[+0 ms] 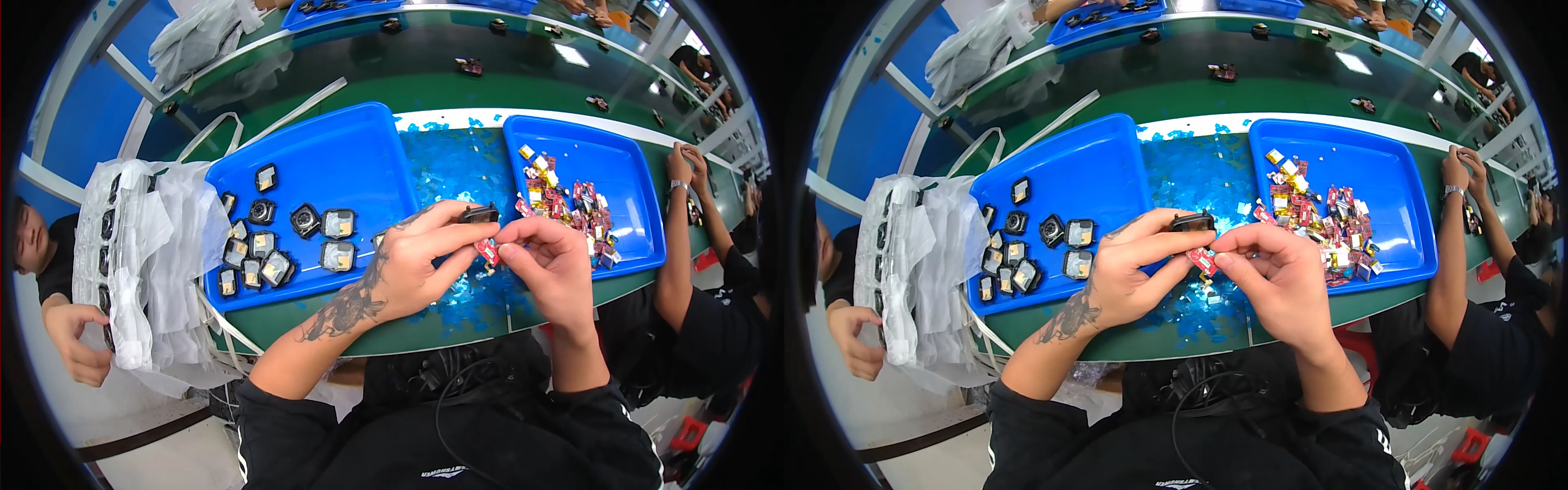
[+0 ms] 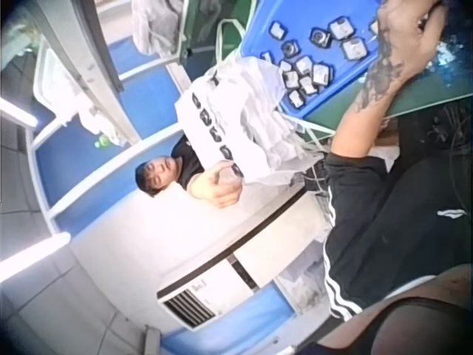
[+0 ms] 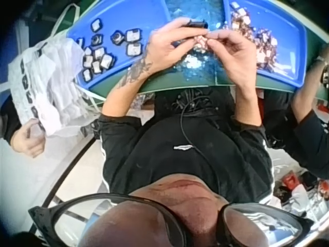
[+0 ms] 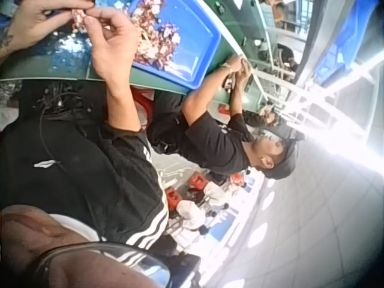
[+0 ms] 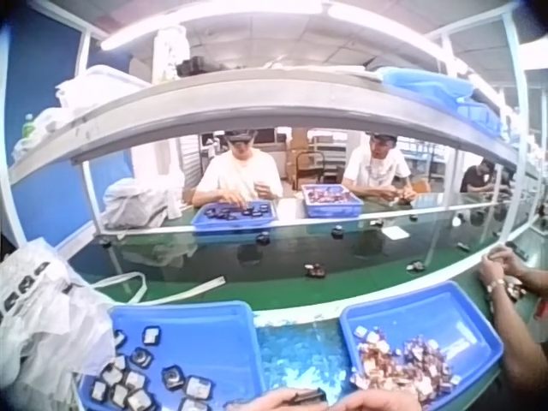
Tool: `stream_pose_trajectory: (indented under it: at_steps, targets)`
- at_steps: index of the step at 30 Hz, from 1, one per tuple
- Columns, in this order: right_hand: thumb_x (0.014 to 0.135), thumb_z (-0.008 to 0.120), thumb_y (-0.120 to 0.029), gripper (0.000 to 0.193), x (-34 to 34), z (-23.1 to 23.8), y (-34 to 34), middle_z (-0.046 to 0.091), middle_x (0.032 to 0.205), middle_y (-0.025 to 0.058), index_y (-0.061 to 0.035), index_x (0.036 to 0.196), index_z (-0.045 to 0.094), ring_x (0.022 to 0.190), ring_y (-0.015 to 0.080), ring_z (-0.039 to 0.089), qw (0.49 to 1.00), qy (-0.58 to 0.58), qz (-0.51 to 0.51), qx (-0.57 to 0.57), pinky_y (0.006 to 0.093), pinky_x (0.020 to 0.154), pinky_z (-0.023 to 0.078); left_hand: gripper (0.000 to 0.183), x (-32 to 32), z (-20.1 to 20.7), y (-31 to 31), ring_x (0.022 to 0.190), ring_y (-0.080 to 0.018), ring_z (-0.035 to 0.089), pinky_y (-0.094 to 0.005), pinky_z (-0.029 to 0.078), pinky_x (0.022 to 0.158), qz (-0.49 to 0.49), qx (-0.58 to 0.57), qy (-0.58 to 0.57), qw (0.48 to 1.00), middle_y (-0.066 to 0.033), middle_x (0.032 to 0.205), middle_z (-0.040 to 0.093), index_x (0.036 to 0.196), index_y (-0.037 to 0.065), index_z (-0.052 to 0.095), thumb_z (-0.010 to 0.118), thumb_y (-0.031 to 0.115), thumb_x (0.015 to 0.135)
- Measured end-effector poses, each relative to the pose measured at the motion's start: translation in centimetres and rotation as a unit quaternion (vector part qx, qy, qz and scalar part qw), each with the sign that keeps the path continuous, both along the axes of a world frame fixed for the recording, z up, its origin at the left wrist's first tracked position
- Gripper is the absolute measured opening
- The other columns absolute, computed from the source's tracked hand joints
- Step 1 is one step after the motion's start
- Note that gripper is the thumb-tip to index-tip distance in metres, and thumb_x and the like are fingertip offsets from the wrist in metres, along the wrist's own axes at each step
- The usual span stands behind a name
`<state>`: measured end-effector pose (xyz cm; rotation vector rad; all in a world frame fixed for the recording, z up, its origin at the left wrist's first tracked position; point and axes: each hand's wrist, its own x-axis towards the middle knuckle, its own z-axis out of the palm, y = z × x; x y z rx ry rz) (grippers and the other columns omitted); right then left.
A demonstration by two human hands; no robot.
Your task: Manual assembly and sorting of small electronic components on a factory assembly line.
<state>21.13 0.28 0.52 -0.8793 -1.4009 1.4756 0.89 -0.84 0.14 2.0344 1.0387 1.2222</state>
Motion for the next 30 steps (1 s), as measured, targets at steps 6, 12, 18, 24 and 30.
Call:
stream_pose_trajectory:
  at_steps: [6, 12, 18, 24, 30]
  targets:
    - [0.09, 0.06, 0.002, 0.004, -0.1, 0.7, 0.2, 0.056, 0.086, 0.0106, 0.002, 0.091, 0.056, 0.081, 0.0196, 0.059, 0.97, -0.182, -0.031, 0.16, 0.0303, 0.068, 0.051, 0.026, -0.1, 0.2, 0.2, 0.084, -0.0259, 0.068, -0.0304, 0.054, 0.072, 0.003, 0.015, 0.031, 0.999, -0.0157, 0.099, 0.067, 0.103, 0.002, 0.072, 0.068, -0.005, 0.078]
    - [0.09, 0.057, 0.003, 0.006, 0.4, 0.0, -0.2, 0.056, 0.087, 0.0128, 0.0025, 0.095, 0.053, 0.081, 0.0231, 0.059, 0.946, -0.219, -0.047, 0.233, 0.0317, 0.067, 0.048, 0.013, 0.9, -0.1, -0.2, 0.08, -0.0116, 0.064, -0.0234, 0.052, 0.07, -0.013, -0.286, -0.147, 0.947, -0.0087, 0.092, 0.067, 0.098, -0.005, 0.07, 0.067, 0.0, 0.086]
    - [0.089, 0.061, 0.003, 0.011, 0.8, -0.4, -0.4, 0.058, 0.09, 0.0081, 0.0017, 0.099, 0.054, 0.081, 0.0141, 0.059, 0.991, -0.107, -0.029, 0.071, 0.0259, 0.071, 0.049, 0.021, 1.1, -0.5, -0.1, 0.085, -0.0119, 0.065, -0.0248, 0.056, 0.073, -0.009, -0.368, -0.158, 0.916, -0.0115, 0.098, 0.069, 0.1, -0.008, 0.07, 0.069, 0.008, 0.087]
    - [0.083, 0.069, 0.005, 0.027, -0.5, -0.6, -0.2, 0.059, 0.091, 0.0032, -0.0003, 0.104, 0.053, 0.081, 0.0073, 0.058, 0.99, -0.08, -0.067, 0.091, 0.0205, 0.07, 0.047, 0.022, 1.4, -0.6, -0.5, 0.093, -0.0135, 0.066, -0.0244, 0.055, 0.079, -0.032, -0.355, -0.22, 0.908, -0.0123, 0.107, 0.067, 0.108, -0.007, 0.068, 0.066, 0.003, 0.089]
    - [0.083, 0.068, 0.007, 0.03, -1.2, -1.5, -0.1, 0.059, 0.088, 0.0031, -0.0015, 0.105, 0.051, 0.075, 0.0037, 0.056, 0.987, -0.055, -0.118, 0.091, 0.0176, 0.063, 0.043, 0.039, 1.7, -0.7, -0.5, 0.108, -0.0159, 0.062, -0.0278, 0.051, 0.094, -0.048, -0.32, -0.276, 0.905, -0.0129, 0.12, 0.062, 0.129, -0.004, 0.057, 0.059, -0.005, 0.091]
